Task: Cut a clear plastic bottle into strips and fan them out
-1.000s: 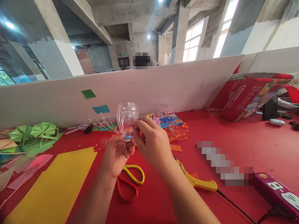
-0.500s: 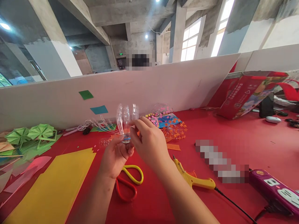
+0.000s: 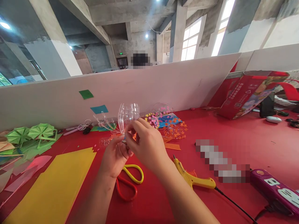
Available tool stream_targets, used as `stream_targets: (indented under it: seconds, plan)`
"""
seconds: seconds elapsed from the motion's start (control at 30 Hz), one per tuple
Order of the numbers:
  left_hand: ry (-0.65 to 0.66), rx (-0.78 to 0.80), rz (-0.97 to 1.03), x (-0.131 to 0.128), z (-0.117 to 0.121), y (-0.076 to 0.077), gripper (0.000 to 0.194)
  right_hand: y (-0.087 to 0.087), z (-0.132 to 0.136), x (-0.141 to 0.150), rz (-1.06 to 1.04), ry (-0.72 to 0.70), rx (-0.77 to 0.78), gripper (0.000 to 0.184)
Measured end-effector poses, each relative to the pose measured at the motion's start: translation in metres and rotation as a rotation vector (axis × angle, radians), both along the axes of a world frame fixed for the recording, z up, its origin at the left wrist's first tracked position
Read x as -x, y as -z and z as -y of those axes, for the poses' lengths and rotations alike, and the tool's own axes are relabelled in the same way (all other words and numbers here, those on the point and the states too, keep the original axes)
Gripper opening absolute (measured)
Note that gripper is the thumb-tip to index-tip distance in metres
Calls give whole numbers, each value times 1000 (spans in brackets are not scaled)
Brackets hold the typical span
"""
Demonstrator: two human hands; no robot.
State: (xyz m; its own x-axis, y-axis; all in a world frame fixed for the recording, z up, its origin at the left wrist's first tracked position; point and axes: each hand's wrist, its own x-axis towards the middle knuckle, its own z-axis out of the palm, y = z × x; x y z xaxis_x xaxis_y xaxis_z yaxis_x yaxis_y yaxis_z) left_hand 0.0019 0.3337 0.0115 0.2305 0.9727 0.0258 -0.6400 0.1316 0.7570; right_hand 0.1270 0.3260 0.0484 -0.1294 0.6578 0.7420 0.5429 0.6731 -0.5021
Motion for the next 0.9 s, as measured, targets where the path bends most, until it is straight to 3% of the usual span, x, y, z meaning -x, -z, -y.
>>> stream_targets:
  seconds: [0.23, 0.4, 0.6, 0.73, 0.9]
  plan:
    - [-8, 4, 10, 1, -1, -1, 16, 2, -1, 2, 39, -41, -23, 15]
    - [-58, -5, 60, 4, -1, -4, 15, 3, 0, 3, 98, -147, -125, 20]
    - [-86, 3, 65, 3, -3, -4, 22, 5, -1, 3, 198, -143, -218, 27]
    - [-73, 18, 74, 2, -3, -2, 21, 5, -1, 4, 271, -114, -200, 31]
    - [-40, -27, 92, 3, -1, -4, 20, 4, 0, 5, 145, -145, -136, 22]
